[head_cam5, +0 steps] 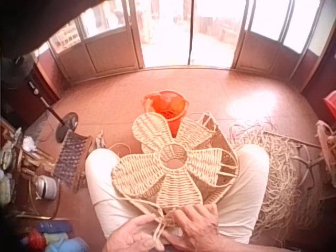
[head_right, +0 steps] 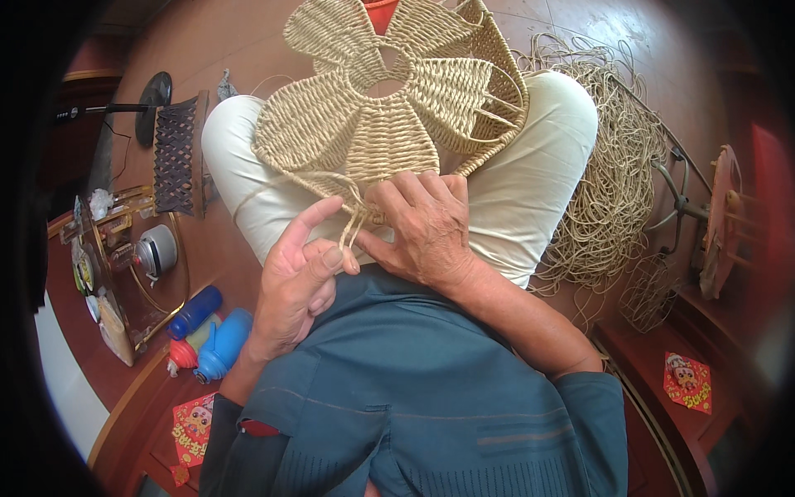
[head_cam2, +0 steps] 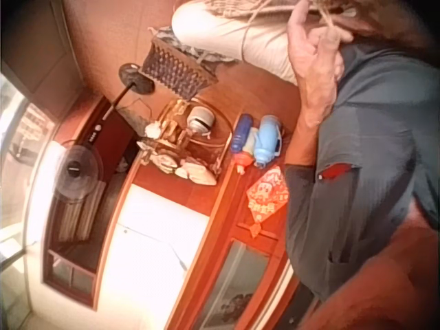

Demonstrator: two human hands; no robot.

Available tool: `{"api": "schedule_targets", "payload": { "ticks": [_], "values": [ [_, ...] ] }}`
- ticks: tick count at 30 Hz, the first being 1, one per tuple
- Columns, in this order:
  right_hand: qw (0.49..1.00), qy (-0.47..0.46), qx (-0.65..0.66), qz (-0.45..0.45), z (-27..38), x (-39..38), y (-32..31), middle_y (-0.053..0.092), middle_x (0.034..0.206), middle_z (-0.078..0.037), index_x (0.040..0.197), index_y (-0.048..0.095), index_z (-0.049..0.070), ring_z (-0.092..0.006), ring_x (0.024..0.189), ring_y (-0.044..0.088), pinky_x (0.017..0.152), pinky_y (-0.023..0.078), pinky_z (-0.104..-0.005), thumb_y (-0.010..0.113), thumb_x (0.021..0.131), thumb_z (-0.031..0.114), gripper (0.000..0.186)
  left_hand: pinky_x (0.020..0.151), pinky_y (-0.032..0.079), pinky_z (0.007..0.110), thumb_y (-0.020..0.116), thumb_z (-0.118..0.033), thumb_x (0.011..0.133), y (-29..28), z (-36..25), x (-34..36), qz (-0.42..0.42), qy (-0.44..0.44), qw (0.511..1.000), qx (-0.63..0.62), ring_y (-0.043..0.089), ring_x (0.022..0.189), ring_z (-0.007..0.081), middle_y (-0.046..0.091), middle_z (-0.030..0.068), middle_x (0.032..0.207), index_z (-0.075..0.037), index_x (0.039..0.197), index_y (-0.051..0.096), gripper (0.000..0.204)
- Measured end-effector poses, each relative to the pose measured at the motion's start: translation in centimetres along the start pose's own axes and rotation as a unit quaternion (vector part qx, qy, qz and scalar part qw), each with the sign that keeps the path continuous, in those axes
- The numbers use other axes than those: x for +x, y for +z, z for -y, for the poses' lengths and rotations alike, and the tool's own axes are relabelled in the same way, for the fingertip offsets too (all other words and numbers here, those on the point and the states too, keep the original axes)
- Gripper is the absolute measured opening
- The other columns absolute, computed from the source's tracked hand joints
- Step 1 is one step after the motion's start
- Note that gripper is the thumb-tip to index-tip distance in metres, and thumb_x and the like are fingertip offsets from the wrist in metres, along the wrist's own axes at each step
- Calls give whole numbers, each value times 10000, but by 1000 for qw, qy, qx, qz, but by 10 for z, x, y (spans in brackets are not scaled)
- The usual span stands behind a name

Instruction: Weaving a flower-shaped straw basket using long straw fibers.

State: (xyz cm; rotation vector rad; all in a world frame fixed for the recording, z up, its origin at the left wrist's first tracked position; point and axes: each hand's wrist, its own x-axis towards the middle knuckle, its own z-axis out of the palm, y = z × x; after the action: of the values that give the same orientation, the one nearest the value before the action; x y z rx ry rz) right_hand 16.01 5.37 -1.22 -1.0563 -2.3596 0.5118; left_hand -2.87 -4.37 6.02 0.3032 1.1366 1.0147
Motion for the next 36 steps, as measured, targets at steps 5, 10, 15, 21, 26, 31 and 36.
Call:
{"api": "schedule_targets", "payload": {
  "ticks": [5, 10, 15, 21, 26, 31, 36],
  "values": [
    [999, -10, -10, -31, 1, 2, 5, 598, 831, 43, 975, 723, 204, -195, 797, 588, 800, 376, -400, 886, 786, 397, 315, 456, 325, 161, 692, -159, 1103, -11, -11, -9, -4, -16, 999, -33, 410, 511, -6, 748, 113, 950, 18, 1669, 355, 683],
    [999, -17, -11, -34, -6, -2, 11, 621, 808, 58, 908, 731, 209, -183, 787, 594, 804, 389, -382, 881, 800, 307, 209, 457, 314, 161, 681, -199, 1116, -46, -15, -18, -34, 9, 999, -23, 404, 510, -4, 727, 86, 871, 13, 1649, 400, 639],
    [998, -43, 18, -47, -9, -2, 9, 655, 862, 78, 892, 730, 230, -165, 780, 593, 792, 387, -375, 867, 788, 218, 172, 443, 275, 164, 670, -194, 1120, -74, -23, -28, -110, 24, 993, -31, 370, 507, 0, 638, 15, 767, 0, 1613, 454, 571],
    [997, -53, 13, -46, -13, -1, 13, 567, 828, 65, 803, 645, 230, -158, 765, 575, 758, 379, -372, 842, 786, 232, 198, 444, 269, 165, 669, -169, 1117, -66, -29, -30, -111, 50, 992, -25, 372, 516, 4, 583, -16, 734, 3, 1599, 455, 554],
    [996, -60, 22, -55, -14, 0, 14, 561, 821, 62, 796, 634, 227, -162, 754, 568, 746, 377, -376, 841, 779, 234, 208, 442, 257, 171, 651, -164, 1123, -65, -42, -40, -114, 67, 991, 6, 350, 516, -2, 510, -51, 704, 12, 1615, 424, 569],
    [996, -50, 16, -70, -14, 0, 15, 561, 810, 54, 793, 631, 213, -170, 738, 558, 734, 372, -372, 838, 773, 221, 209, 474, 241, 186, 590, -183, 1149, -135, -76, -63, -235, 205, 950, -28, 296, 573, -16, 347, -101, 725, -1, 1668, 387, 586],
    [998, -30, 26, -56, -13, 2, 12, 555, 779, 35, 815, 643, 191, -180, 730, 563, 733, 368, -379, 837, 816, 216, 195, 533, 286, 211, 620, -197, 1158, -288, -133, -110, -406, 259, 876, -13, 311, 577, 4, 354, -113, 702, -37, 1590, 565, 464]
  ]
}}
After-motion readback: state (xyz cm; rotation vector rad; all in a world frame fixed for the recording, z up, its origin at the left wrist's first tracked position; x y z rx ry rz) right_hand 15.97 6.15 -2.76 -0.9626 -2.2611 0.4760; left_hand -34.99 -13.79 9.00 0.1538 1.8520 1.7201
